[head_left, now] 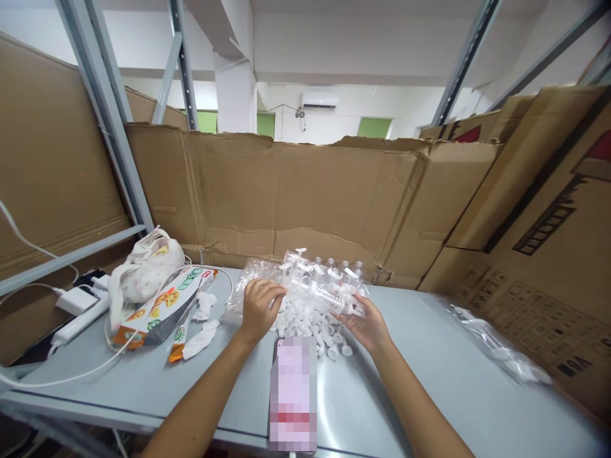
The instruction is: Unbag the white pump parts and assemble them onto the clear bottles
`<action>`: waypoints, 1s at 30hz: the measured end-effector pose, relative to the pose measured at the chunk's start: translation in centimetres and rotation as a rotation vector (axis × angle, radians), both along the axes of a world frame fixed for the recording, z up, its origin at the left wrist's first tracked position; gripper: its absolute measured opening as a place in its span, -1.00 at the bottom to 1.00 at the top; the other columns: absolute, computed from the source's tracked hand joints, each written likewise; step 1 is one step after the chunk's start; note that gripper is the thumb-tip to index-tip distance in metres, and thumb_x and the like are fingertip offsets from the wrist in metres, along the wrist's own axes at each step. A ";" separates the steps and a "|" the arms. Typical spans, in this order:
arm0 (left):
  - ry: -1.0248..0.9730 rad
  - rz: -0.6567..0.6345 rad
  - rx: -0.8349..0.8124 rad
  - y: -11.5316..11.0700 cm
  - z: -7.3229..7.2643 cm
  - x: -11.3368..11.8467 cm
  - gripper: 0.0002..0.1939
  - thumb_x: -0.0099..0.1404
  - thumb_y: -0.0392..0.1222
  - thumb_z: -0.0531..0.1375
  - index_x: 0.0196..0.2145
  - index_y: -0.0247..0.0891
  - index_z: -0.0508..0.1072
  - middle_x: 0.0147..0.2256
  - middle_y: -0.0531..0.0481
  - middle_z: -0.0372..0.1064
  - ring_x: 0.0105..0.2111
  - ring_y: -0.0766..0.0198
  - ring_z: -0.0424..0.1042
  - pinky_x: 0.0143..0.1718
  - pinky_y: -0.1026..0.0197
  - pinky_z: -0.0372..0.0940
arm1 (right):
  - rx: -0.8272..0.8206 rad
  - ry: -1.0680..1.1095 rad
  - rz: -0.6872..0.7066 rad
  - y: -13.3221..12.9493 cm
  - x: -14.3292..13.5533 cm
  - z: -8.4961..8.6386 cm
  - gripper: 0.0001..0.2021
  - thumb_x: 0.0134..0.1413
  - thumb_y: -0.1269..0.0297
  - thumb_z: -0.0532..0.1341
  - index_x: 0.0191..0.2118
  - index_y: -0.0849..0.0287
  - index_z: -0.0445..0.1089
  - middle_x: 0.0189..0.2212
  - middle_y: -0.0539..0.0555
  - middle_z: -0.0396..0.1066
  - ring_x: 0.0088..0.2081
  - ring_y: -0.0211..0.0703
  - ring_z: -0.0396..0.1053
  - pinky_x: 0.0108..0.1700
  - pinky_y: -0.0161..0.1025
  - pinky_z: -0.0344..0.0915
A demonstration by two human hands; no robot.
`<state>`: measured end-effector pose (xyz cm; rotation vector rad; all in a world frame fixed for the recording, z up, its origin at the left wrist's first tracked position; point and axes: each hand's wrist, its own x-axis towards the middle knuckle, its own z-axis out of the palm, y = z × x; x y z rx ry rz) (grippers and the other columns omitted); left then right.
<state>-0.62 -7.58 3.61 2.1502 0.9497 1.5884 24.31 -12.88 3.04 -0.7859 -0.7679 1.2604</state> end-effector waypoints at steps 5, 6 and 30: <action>-0.569 -0.054 -0.397 1.2 0.0 0.0 -0.79 0.10 -0.05 0.22 -0.38 -0.25 0.46 -0.33 -0.06 0.45 -0.25 0.17 0.41 -0.09 0.09 0.21 | -0.031 0.084 -0.078 0.1 0.5 0.4 -0.79 -0.09 0.22 0.23 -0.25 0.04 0.46 -0.29 -0.02 0.54 -0.20 0.01 0.47 -0.15 0.04 0.42; -0.670 -0.060 -0.498 1.6 -0.1 -0.1 -0.75 0.09 -0.03 0.22 -0.37 -0.27 0.43 -0.36 -0.06 0.43 -0.28 0.19 0.41 -0.13 0.11 0.23 | -0.029 0.094 -0.086 0.1 0.6 0.5 -0.79 -0.10 0.22 0.24 -0.25 0.04 0.46 -0.30 -0.02 0.54 -0.21 0.00 0.47 -0.15 0.03 0.42; 0.007 -0.788 -0.835 0.8 2.2 -2.9 -0.55 -0.01 -0.21 0.32 -0.10 -0.18 0.45 -0.11 -0.18 0.40 -0.25 0.17 0.43 -0.37 0.21 0.33 | 0.008 -0.133 0.047 -0.9 1.1 0.3 -0.76 -0.09 0.18 0.26 -0.23 0.06 0.47 -0.40 -0.02 0.50 -0.35 -0.11 0.44 -0.36 -0.25 0.34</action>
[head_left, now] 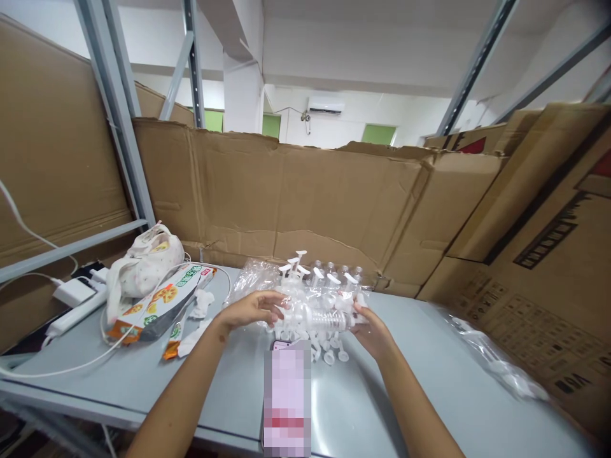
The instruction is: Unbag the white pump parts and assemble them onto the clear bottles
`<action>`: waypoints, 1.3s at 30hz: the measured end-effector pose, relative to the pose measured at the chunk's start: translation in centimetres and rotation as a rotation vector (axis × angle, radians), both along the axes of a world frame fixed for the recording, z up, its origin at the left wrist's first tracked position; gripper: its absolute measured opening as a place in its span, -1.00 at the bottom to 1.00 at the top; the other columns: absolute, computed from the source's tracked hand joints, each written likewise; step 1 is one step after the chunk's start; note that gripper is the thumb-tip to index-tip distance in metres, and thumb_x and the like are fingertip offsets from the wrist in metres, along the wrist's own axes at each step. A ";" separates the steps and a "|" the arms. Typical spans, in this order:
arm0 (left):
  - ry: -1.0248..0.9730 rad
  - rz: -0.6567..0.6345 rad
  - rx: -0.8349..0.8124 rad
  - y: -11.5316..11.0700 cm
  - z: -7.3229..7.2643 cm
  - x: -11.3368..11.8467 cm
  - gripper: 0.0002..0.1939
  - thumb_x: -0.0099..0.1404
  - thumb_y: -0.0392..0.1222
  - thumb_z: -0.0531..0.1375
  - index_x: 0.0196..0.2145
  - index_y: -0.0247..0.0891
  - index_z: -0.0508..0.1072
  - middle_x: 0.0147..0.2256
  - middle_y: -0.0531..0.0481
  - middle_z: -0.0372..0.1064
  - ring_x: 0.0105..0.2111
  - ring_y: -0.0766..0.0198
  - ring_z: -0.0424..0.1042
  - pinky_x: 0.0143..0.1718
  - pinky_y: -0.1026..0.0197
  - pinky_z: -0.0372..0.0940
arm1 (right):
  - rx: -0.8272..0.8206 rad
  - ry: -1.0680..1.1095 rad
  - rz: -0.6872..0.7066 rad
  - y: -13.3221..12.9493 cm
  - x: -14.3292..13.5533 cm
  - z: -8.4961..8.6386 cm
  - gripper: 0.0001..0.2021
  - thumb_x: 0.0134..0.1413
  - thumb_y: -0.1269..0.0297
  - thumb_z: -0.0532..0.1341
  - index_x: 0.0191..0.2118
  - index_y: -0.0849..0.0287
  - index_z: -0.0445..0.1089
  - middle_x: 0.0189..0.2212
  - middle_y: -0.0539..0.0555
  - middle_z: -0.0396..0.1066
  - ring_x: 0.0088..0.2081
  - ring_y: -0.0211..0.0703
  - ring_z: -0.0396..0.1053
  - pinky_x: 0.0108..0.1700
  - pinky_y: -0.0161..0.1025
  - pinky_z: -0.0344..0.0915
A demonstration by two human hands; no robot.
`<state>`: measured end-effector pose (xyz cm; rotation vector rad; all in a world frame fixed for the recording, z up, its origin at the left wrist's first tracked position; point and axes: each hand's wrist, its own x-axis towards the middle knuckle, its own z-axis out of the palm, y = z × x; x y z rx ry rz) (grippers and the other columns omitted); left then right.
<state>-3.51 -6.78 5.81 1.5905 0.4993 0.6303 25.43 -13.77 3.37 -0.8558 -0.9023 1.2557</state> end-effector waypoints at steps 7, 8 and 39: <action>0.232 0.132 0.291 -0.9 -0.1 1.1 -0.67 0.04 -0.18 0.28 -0.18 -0.20 0.51 -0.19 -0.07 0.46 -0.20 0.14 0.42 -0.16 0.17 0.28 | -0.007 -0.074 0.079 0.1 -0.2 -0.2 -0.74 -0.07 0.14 0.24 -0.22 0.08 0.45 -0.36 0.01 0.50 -0.33 -0.10 0.44 -0.34 -0.24 0.33; 0.246 0.188 0.316 -0.9 0.1 1.1 -0.68 0.06 -0.16 0.25 -0.17 -0.21 0.50 -0.18 -0.07 0.46 -0.22 0.14 0.42 -0.18 0.18 0.29 | -0.007 -0.068 0.070 0.1 -0.1 -0.2 -0.73 -0.06 0.14 0.24 -0.20 0.08 0.45 -0.36 0.01 0.50 -0.32 -0.09 0.44 -0.34 -0.24 0.33; 0.830 1.106 0.802 -4.6 -2.8 -7.7 -0.64 0.26 -0.13 -0.01 -0.07 -0.18 0.44 -0.20 -0.01 0.51 -0.28 0.17 0.48 -0.24 0.24 0.28 | -0.028 -0.642 -0.090 -2.9 5.6 8.1 -0.52 -0.03 -0.05 0.21 -0.01 0.08 0.30 -0.07 0.23 0.43 -0.08 0.12 0.41 -0.13 -0.05 0.32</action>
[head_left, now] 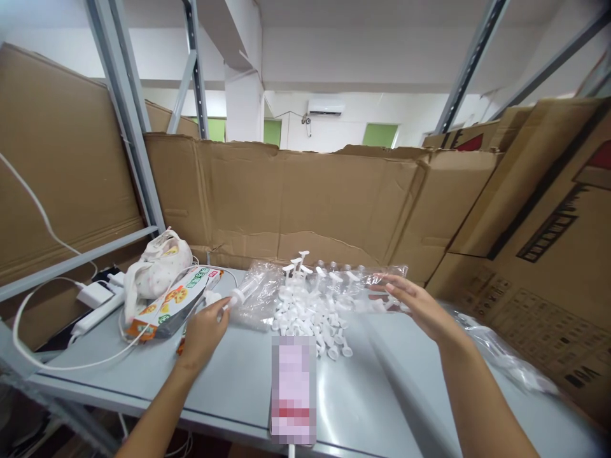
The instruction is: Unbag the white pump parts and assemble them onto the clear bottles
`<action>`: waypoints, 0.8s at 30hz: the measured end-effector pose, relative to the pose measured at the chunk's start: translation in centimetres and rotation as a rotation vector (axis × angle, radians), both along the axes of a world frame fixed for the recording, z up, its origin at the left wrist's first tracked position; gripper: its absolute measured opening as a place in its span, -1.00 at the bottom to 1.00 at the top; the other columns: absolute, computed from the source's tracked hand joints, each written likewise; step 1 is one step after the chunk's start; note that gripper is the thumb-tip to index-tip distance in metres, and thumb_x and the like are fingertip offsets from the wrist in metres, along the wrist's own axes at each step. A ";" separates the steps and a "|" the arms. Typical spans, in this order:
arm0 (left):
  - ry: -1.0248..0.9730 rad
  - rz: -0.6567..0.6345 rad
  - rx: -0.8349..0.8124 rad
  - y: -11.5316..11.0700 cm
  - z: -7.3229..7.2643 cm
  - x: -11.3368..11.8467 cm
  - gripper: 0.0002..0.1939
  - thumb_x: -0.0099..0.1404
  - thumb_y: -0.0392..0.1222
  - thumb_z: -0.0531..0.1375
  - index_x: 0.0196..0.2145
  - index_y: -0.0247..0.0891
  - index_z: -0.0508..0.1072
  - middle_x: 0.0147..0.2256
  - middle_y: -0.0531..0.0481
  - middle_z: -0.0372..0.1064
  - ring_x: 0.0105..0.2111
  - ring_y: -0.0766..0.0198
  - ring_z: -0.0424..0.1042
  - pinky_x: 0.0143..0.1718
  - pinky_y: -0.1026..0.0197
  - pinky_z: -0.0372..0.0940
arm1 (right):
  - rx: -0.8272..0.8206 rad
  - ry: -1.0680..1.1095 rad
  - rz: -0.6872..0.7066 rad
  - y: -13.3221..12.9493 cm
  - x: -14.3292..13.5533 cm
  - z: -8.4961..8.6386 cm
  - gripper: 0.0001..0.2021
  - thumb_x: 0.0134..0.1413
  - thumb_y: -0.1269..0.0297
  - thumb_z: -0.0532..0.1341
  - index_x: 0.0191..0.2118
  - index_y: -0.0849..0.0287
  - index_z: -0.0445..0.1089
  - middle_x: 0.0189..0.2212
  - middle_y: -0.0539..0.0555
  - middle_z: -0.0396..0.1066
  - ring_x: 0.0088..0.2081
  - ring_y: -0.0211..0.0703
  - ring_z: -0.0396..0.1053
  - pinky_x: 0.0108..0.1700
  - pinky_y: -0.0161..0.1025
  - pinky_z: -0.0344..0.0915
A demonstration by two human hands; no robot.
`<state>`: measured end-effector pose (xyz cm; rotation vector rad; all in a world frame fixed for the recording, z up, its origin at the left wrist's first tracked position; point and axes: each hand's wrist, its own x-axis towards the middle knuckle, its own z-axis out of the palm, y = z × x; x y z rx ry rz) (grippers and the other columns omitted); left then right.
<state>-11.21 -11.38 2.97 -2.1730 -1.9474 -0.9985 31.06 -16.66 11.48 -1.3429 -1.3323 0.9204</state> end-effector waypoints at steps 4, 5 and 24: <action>0.136 -0.014 -0.036 -0.3 -0.3 1.1 -0.63 0.28 -0.21 -0.04 -0.03 -0.22 0.40 -0.07 -0.04 0.43 -0.14 0.12 0.44 -0.20 0.19 0.27 | -0.005 -0.115 -0.026 0.2 -0.6 1.0 -0.48 -0.07 -0.10 0.22 -0.02 0.10 0.32 -0.09 0.23 0.45 -0.06 0.14 0.39 -0.07 0.02 0.30; 0.164 -0.015 -0.050 -0.4 -0.4 1.3 -0.63 0.29 -0.22 -0.05 -0.02 -0.23 0.39 -0.06 -0.06 0.43 -0.13 0.11 0.43 -0.20 0.18 0.27 | -0.010 -0.138 -0.030 0.2 -0.8 1.2 -0.46 -0.09 -0.12 0.22 -0.03 0.10 0.32 -0.09 0.23 0.44 -0.06 0.15 0.38 -0.07 0.03 0.31; 0.267 -0.151 -0.121 -1.8 -1.4 2.3 -0.63 0.28 -0.18 0.00 0.04 -0.20 0.27 -0.04 -0.13 0.36 -0.14 0.08 0.39 -0.19 0.12 0.23 | 0.054 -0.184 0.031 -1.0 -1.1 3.9 -0.49 -0.12 -0.08 0.27 -0.05 0.07 0.37 -0.13 0.18 0.47 -0.05 0.12 0.38 -0.09 -0.01 0.38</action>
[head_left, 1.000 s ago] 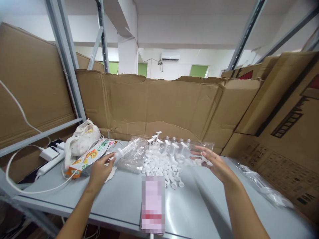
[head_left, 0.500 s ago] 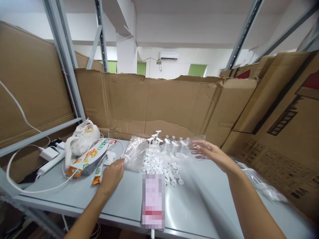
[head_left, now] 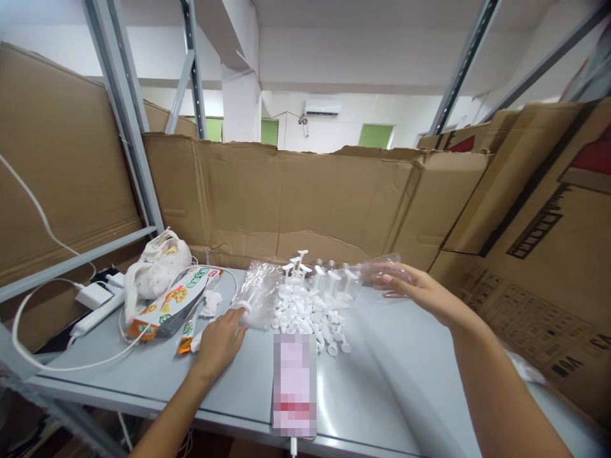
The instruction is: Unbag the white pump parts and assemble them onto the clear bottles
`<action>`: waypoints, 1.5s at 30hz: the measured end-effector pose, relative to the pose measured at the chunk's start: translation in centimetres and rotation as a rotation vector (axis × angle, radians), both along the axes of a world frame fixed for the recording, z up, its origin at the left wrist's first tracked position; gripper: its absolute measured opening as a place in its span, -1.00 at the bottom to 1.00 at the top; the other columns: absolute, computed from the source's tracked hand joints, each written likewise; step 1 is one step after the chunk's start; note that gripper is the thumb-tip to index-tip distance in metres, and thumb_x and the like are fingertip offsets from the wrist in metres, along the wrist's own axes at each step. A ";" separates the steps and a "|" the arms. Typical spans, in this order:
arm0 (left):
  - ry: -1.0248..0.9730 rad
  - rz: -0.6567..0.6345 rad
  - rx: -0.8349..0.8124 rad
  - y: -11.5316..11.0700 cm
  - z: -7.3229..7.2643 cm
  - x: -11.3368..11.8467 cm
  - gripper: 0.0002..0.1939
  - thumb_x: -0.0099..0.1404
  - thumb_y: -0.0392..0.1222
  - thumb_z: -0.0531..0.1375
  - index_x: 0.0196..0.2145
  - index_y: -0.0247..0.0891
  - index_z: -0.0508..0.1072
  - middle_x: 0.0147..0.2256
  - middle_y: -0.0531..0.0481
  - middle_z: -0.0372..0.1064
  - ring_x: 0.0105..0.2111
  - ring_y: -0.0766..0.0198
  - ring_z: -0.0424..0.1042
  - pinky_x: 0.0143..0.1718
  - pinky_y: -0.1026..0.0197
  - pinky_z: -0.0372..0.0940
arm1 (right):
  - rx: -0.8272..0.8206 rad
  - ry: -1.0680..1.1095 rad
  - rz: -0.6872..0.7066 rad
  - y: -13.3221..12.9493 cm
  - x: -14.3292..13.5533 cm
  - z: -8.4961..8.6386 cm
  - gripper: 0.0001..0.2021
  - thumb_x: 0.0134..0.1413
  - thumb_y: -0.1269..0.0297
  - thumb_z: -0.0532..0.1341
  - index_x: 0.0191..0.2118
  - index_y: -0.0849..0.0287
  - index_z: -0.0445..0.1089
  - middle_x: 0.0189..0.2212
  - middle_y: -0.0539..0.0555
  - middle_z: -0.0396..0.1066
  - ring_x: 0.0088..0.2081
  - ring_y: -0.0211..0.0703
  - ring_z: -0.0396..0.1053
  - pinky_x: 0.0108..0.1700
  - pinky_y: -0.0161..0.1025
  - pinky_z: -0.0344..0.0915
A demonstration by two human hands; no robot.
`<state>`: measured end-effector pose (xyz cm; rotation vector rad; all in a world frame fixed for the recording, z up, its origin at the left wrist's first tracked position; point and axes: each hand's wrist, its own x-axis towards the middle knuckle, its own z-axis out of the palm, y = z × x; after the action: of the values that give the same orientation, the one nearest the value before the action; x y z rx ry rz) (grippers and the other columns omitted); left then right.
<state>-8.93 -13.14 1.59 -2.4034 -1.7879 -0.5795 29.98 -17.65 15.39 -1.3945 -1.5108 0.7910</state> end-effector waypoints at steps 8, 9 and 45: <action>-0.065 0.008 0.079 -0.1 0.7 -0.1 -0.57 0.24 -0.12 0.06 0.06 -0.25 0.28 -0.06 -0.15 0.36 -0.06 0.03 0.30 -0.06 0.06 0.18 | 0.041 -0.021 -0.034 -1.4 0.7 1.0 -0.54 -0.06 -0.03 0.25 -0.04 0.06 0.36 -0.08 0.18 0.44 -0.04 0.14 0.37 -0.07 -0.05 0.36; -0.084 0.005 0.101 -0.1 0.8 -0.2 -0.58 0.24 -0.12 0.07 0.05 -0.25 0.30 -0.05 -0.15 0.36 -0.04 0.02 0.28 -0.03 0.05 0.16 | 0.048 -0.014 -0.044 -1.7 0.8 1.2 -0.54 -0.05 -0.02 0.25 -0.03 0.06 0.35 -0.08 0.19 0.44 -0.06 0.14 0.39 -0.06 -0.04 0.35; -1.107 -0.555 -0.686 -0.5 4.0 8.1 -0.78 0.14 -0.08 0.17 -0.40 -0.26 0.25 -0.42 0.02 0.36 -0.50 0.33 0.41 -0.53 0.33 0.23 | 0.004 0.266 0.029 2.1 -6.6 -6.2 -0.58 -0.19 -0.01 0.32 -0.21 0.09 0.32 -0.24 0.10 0.35 -0.26 -0.10 0.38 -0.28 -0.12 0.39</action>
<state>-0.80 -13.68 5.59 -3.4726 -1.7084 -1.9394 23.43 -15.51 9.19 -1.2131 -1.3279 0.9508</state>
